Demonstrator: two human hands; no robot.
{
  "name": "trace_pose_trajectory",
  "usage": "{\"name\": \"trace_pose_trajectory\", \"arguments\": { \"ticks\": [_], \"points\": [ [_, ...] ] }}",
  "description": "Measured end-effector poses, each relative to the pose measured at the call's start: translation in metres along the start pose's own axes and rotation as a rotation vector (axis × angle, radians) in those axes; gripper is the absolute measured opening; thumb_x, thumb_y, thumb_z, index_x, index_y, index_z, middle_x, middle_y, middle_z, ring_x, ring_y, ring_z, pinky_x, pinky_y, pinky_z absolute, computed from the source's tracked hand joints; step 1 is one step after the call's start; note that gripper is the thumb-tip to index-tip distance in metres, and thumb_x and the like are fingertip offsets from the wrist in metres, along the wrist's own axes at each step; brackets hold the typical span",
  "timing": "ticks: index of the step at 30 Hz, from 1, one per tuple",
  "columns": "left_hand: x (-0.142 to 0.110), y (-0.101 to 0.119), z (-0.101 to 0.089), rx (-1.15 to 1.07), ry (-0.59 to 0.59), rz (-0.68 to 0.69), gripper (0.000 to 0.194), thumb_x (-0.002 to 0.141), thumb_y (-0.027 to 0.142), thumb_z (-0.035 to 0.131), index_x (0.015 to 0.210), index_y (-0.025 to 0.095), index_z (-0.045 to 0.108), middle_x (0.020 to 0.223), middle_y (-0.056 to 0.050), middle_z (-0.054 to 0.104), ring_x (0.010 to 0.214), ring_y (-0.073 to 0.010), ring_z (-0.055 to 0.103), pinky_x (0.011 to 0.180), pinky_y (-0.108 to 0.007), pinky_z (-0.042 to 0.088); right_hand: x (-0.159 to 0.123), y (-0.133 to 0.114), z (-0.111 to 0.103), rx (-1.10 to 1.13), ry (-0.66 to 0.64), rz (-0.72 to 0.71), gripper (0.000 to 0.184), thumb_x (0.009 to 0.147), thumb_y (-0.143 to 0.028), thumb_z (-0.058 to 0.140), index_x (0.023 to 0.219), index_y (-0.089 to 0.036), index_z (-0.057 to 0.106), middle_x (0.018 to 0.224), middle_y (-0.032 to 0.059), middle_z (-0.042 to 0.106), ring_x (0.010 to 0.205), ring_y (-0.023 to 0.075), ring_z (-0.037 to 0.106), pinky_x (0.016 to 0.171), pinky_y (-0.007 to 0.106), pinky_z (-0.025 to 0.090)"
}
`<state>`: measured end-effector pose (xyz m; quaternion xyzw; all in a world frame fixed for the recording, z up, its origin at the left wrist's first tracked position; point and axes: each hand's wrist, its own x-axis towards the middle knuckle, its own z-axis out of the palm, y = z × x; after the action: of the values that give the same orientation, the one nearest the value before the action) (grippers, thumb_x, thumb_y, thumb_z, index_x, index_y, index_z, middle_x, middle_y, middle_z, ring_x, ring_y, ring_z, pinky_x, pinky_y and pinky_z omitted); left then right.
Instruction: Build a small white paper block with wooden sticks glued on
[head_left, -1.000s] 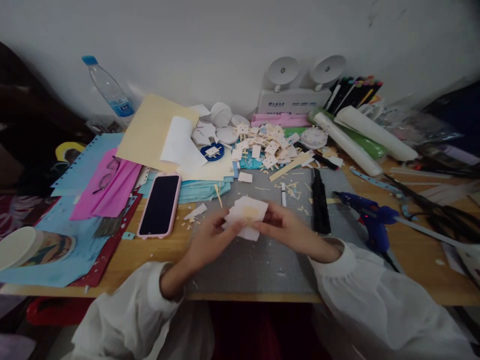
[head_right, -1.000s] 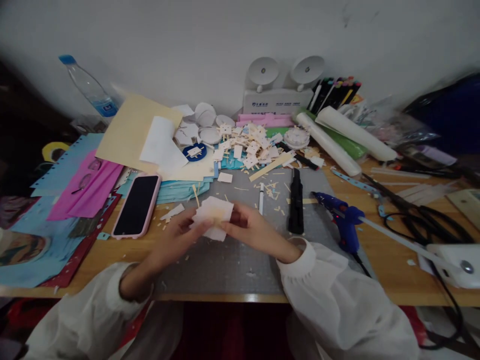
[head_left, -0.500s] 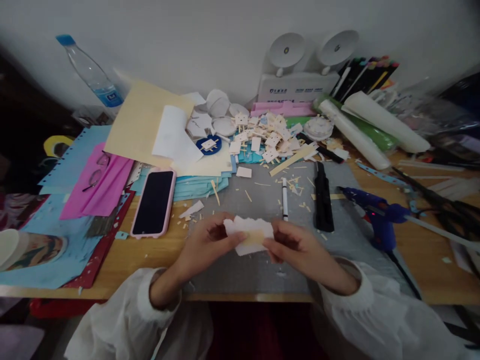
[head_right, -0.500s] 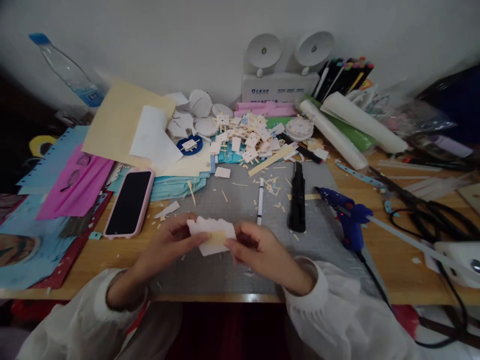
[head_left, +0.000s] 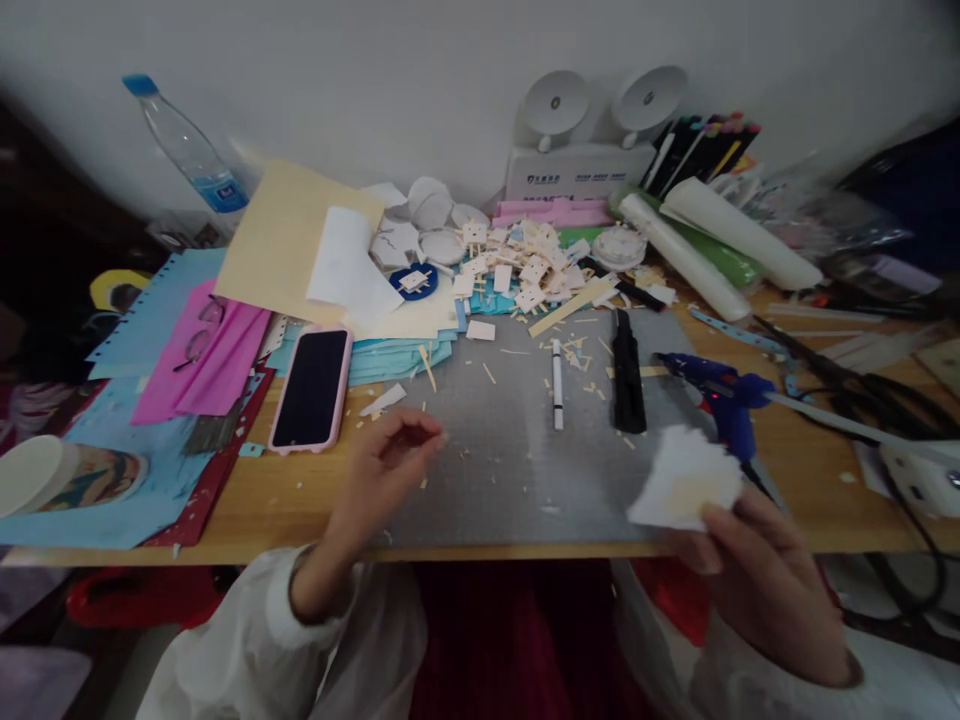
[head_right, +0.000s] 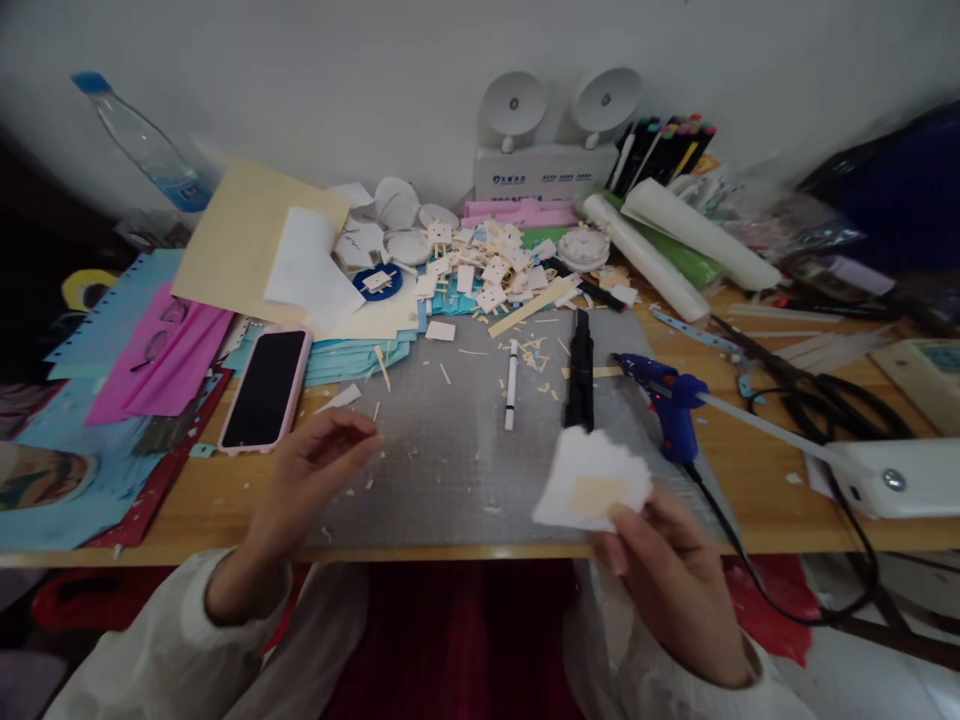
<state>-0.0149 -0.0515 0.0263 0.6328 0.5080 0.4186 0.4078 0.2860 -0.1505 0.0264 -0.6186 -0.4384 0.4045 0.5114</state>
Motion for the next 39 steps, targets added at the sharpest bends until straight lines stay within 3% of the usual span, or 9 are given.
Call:
{"name": "trace_pose_trajectory", "arguments": {
  "ticks": [3, 8, 10, 14, 24, 27, 33, 36, 39],
  "points": [
    [-0.009, -0.001, 0.01, 0.411, -0.038, 0.282, 0.02, 0.09, 0.018, 0.053, 0.108, 0.016, 0.062, 0.11, -0.01, 0.066, 0.104, -0.0209, 0.062, 0.093, -0.038, 0.051, -0.005, -0.004, -0.007, 0.281, 0.131, 0.088, 0.028, 0.078, -0.039, 0.067, 0.061, -0.025, 0.05, 0.04, -0.0039, 0.034, 0.038, 0.0128, 0.032, 0.04, 0.029, 0.033],
    [-0.042, 0.008, 0.063, 0.663, -0.559, 0.708, 0.039, 0.098, 0.032, 0.043, 0.131, 0.013, 0.051, 0.14, -0.009, 0.053, 0.135, -0.0224, 0.043, 0.113, -0.037, 0.036, -0.007, -0.004, 0.005, 0.45, 0.105, 0.13, 0.03, 0.076, -0.034, 0.069, 0.058, -0.022, 0.047, 0.041, -0.0041, 0.036, 0.041, 0.0114, 0.032, 0.044, 0.027, 0.033],
    [-0.052, 0.008, 0.082, 0.716, -0.634, 0.777, 0.051, 0.099, 0.043, 0.038, 0.137, 0.011, 0.046, 0.145, -0.009, 0.049, 0.138, -0.0218, 0.039, 0.115, -0.035, 0.031, -0.007, -0.003, 0.012, 0.498, 0.07, 0.132, 0.027, 0.077, -0.031, 0.068, 0.06, -0.022, 0.048, 0.042, -0.0047, 0.037, 0.043, 0.0107, 0.033, 0.046, 0.026, 0.033],
    [-0.054, 0.0, 0.078, 0.865, -0.57, 0.693, 0.054, 0.099, 0.046, 0.033, 0.138, 0.009, 0.044, 0.149, -0.011, 0.043, 0.14, -0.0223, 0.037, 0.116, -0.035, 0.029, -0.006, -0.005, 0.017, 0.508, 0.061, 0.108, 0.026, 0.078, -0.03, 0.068, 0.062, -0.021, 0.049, 0.044, -0.0048, 0.038, 0.044, 0.0101, 0.034, 0.046, 0.025, 0.032],
    [-0.026, -0.025, -0.046, 1.166, -0.157, 0.434, 0.048, 0.1, 0.032, 0.033, 0.131, 0.001, 0.051, 0.138, -0.023, 0.053, 0.133, -0.0331, 0.045, 0.109, -0.053, 0.037, 0.001, 0.001, 0.015, 0.514, 0.091, 0.122, 0.029, 0.079, -0.027, 0.067, 0.058, -0.02, 0.048, 0.045, -0.0037, 0.037, 0.045, 0.0098, 0.034, 0.045, 0.026, 0.029],
    [-0.029, -0.012, -0.028, 1.073, -0.169, 0.488, 0.044, 0.099, 0.03, 0.036, 0.133, 0.003, 0.048, 0.142, -0.02, 0.05, 0.136, -0.0304, 0.041, 0.111, -0.05, 0.035, 0.003, 0.002, 0.022, 0.519, 0.055, 0.149, 0.027, 0.08, -0.028, 0.066, 0.06, -0.02, 0.049, 0.046, -0.0039, 0.037, 0.046, 0.0098, 0.034, 0.046, 0.027, 0.029],
    [-0.045, 0.009, 0.049, 0.862, -0.669, 0.69, 0.049, 0.1, 0.043, 0.032, 0.14, 0.015, 0.043, 0.15, -0.005, 0.044, 0.141, -0.0169, 0.034, 0.118, -0.032, 0.027, 0.005, -0.005, 0.029, 0.484, 0.067, 0.162, 0.028, 0.079, -0.029, 0.067, 0.059, -0.019, 0.049, 0.046, -0.0041, 0.038, 0.046, 0.0094, 0.034, 0.047, 0.026, 0.032],
    [-0.039, 0.001, 0.042, 0.938, -0.632, 0.649, 0.046, 0.101, 0.039, 0.031, 0.137, 0.016, 0.046, 0.148, -0.005, 0.046, 0.139, -0.0175, 0.038, 0.118, -0.036, 0.026, 0.004, -0.005, 0.023, 0.464, 0.093, 0.175, 0.026, 0.077, -0.029, 0.069, 0.06, -0.02, 0.051, 0.045, -0.0042, 0.038, 0.046, 0.0097, 0.034, 0.047, 0.025, 0.031],
    [-0.022, -0.008, 0.01, 1.079, -0.424, 0.577, 0.045, 0.101, 0.033, 0.033, 0.131, 0.007, 0.053, 0.137, -0.017, 0.056, 0.131, -0.0256, 0.049, 0.111, -0.045, 0.034, 0.006, -0.002, 0.018, 0.421, 0.135, 0.166, 0.018, 0.075, -0.03, 0.071, 0.068, -0.02, 0.059, 0.047, -0.0045, 0.041, 0.048, 0.0095, 0.036, 0.048, 0.025, 0.032]
  ]
}}
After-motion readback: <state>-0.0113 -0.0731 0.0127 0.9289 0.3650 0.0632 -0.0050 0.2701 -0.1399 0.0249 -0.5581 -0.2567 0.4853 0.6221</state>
